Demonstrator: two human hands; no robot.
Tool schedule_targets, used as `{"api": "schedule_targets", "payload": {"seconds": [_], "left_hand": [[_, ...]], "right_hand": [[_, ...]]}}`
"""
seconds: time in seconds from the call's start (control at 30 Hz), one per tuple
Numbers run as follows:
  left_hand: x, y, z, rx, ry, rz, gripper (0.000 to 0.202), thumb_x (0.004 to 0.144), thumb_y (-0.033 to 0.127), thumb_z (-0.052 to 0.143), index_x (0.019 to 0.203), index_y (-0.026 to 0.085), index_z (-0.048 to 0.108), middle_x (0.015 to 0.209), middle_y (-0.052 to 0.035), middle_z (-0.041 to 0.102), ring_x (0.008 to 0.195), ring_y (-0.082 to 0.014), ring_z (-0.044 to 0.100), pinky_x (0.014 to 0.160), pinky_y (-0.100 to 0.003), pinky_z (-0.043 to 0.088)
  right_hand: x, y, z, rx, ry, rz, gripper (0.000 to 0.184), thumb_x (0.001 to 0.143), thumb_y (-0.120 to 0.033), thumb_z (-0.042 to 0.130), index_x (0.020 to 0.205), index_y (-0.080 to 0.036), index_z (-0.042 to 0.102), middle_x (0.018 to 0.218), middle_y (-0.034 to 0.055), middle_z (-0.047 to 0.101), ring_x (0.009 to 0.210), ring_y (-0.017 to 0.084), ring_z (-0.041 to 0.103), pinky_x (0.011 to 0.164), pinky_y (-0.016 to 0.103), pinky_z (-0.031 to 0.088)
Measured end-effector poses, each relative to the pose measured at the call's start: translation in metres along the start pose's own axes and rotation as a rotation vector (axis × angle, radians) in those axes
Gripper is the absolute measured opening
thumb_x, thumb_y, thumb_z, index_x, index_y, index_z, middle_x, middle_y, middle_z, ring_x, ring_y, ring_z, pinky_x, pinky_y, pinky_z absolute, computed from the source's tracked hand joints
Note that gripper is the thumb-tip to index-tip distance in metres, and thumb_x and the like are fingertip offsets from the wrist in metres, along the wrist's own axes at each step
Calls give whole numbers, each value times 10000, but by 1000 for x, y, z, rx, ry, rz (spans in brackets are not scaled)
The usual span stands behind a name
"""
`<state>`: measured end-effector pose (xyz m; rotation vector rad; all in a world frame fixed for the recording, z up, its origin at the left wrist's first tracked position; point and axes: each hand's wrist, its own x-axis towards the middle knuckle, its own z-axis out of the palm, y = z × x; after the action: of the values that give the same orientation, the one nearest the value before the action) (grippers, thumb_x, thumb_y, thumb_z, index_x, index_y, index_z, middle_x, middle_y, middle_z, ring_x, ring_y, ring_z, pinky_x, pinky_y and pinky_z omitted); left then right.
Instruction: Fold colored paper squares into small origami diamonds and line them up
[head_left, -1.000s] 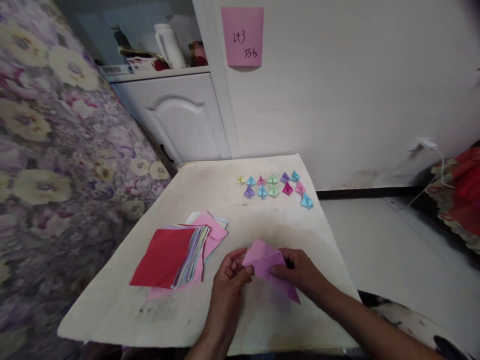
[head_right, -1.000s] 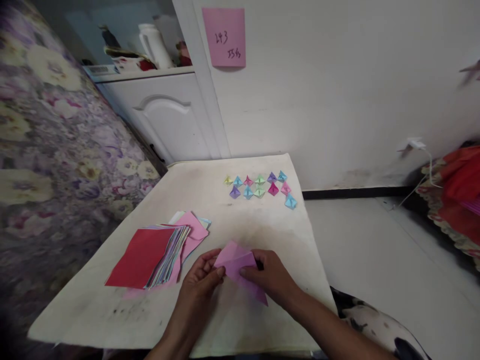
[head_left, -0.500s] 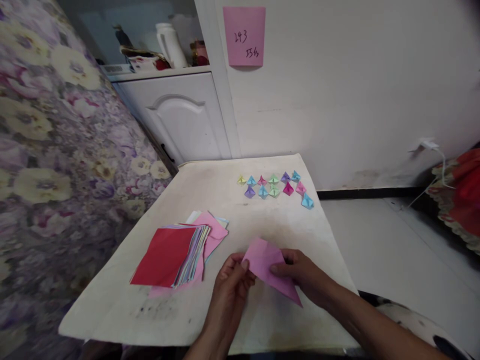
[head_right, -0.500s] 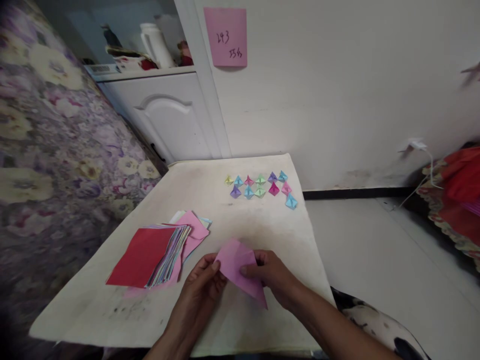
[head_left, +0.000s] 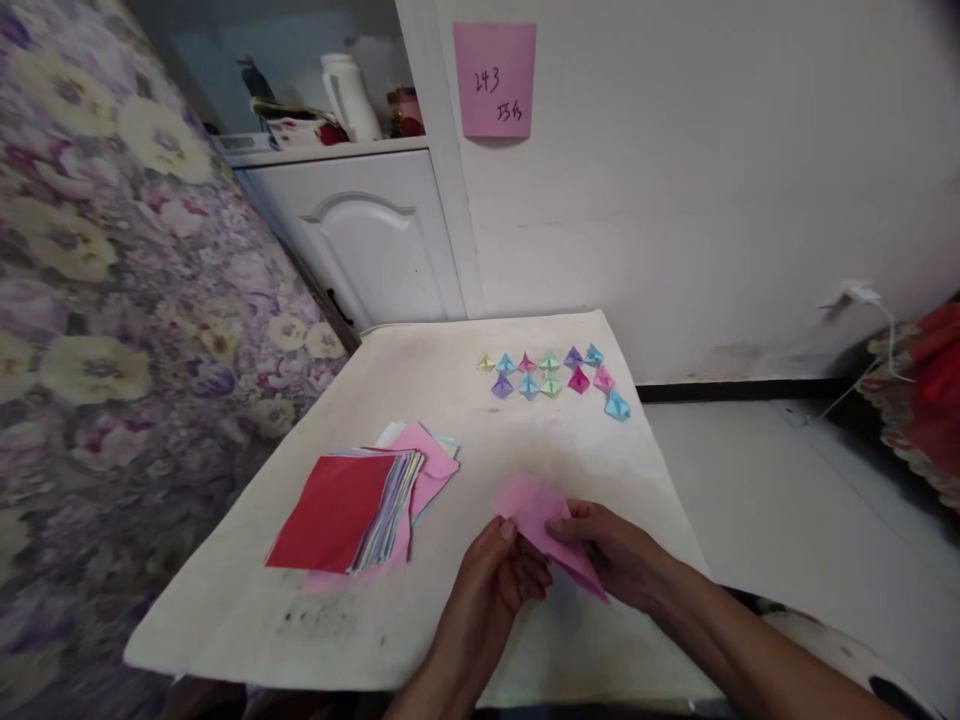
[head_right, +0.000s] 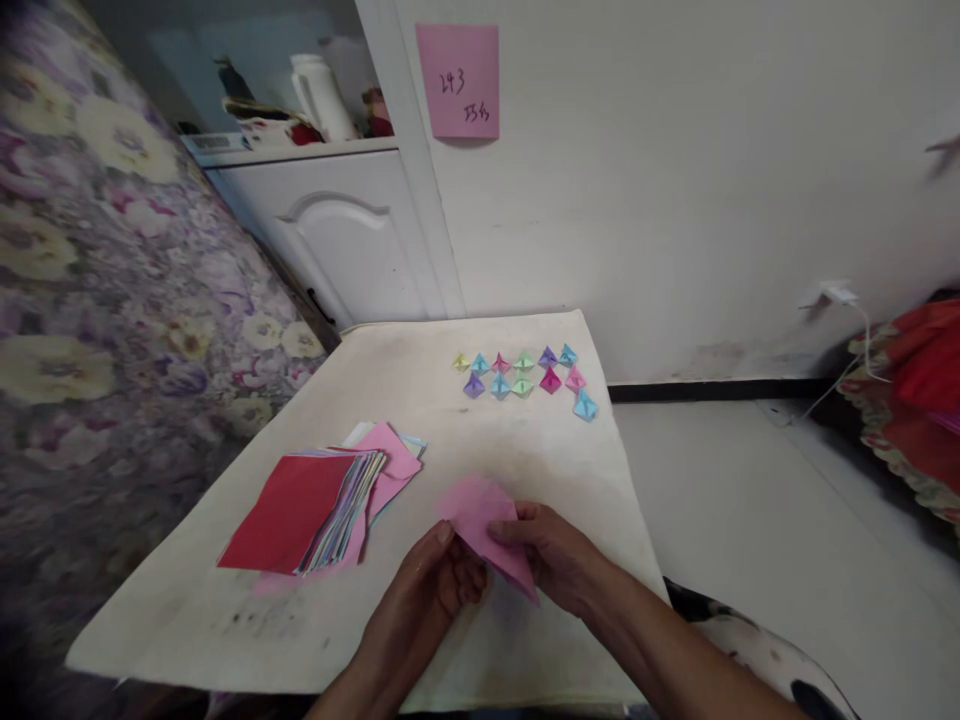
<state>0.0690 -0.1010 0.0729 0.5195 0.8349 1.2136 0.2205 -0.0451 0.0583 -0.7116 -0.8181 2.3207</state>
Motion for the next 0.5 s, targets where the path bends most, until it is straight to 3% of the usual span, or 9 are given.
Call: {"api": "schedule_targets", "payload": {"seconds": [0.17, 0.5], "left_hand": [[0, -2, -1, 1, 18, -26, 221, 856, 346, 539, 768, 147, 579, 654, -27, 621, 573, -130, 574, 522, -230, 420], [-1, 0, 5, 1, 98, -20, 256, 810, 385, 591, 800, 130, 599, 623, -33, 617, 546, -129, 571, 491, -219, 416]], "right_hand": [[-3, -4, 7, -74, -3, -37, 381, 672, -426, 732, 851, -99, 650, 638, 36, 636, 586, 146, 582, 593, 266, 410], [-1, 4, 0, -164, 14, -101, 374, 695, -424, 710, 894, -114, 643, 659, 31, 633, 603, 148, 582, 562, 247, 395]]}}
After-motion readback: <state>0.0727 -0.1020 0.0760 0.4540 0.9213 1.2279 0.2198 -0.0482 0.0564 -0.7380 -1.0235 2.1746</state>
